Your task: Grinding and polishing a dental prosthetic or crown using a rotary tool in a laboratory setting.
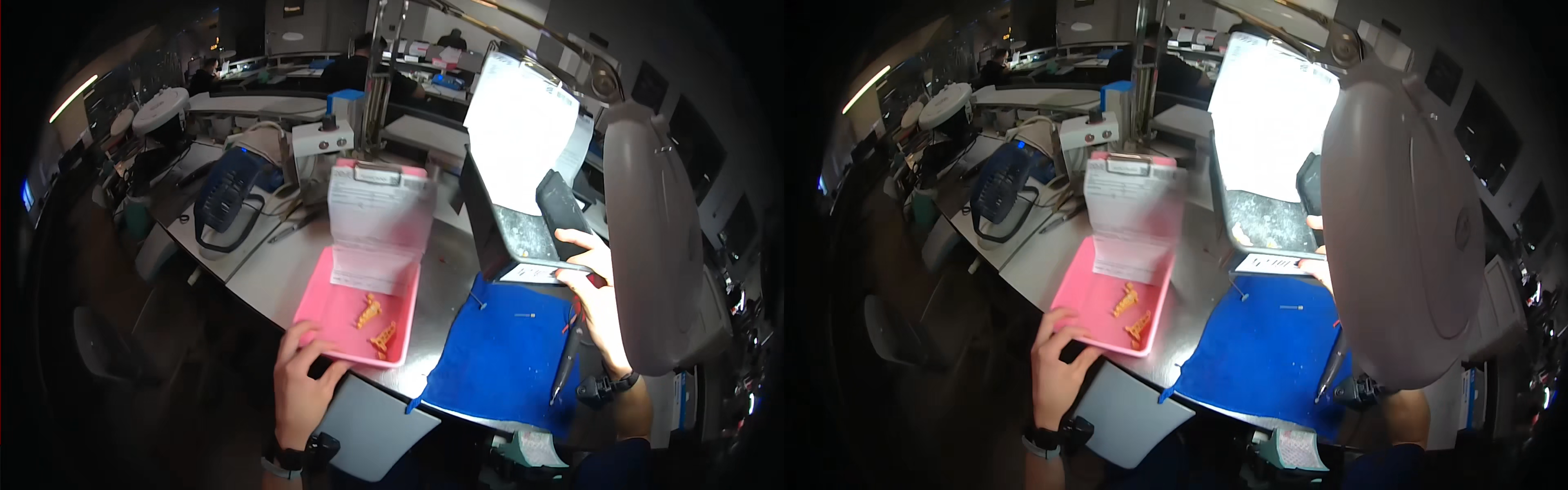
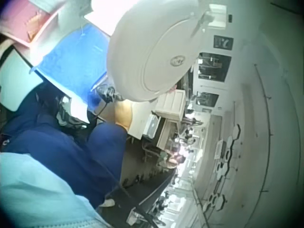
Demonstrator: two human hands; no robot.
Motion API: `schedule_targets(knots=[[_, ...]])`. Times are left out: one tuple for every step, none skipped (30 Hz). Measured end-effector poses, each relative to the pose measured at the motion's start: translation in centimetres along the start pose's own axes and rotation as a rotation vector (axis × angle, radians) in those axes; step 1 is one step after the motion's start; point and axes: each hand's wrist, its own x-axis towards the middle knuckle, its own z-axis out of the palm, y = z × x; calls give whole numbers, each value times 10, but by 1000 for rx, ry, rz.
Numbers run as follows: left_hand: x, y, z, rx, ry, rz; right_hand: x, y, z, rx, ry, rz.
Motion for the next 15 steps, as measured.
schedule_targets(knots=[[2, -4, -1, 8, 18, 23, -10, 0, 4, -60, -39, -61], [2, -8, -5, 44, 33, 27, -18, 1, 7, -128, -82, -178], [5, -12, -10, 24, 45, 11, -30, 1, 12, -200, -123, -317], [8, -19, -12, 48, 58, 26, -44, 1, 15, -274, -159, -456], [13, -24, -15, 74, 77, 42, -56, -1, 18, -341, -177, -602], [14, -29, -16, 171, 109, 37, -60, 10, 29, -347, -220, -648], [17, -33, -9, 233, 110, 40, -69, 18, 30, -385, -258, -665], [18, -30, -10, 289, 156, 76, -73, 25, 35, -421, -302, -732], [16, -23, -11, 331, 213, 122, -82, 28, 40, -449, -321, -705], [11, -10, -7, 258, 251, 143, -89, 31, 35, -496, -365, -677], [3, 11, -14, 241, 303, 158, -93, 36, 37, -489, -416, -673], [-4, 22, -15, 214, 306, 272, -97, 37, 37, -502, -415, -658], [-15, 29, -13, 42, 240, 300, -100, 36, 36, -516, -413, -640], [-24, 36, -12, -113, 144, 307, -98, 23, 37, -613, -458, -665], [-32, 43, -8, -269, 48, 310, -100, 15, 36, -594, -483, -666]])
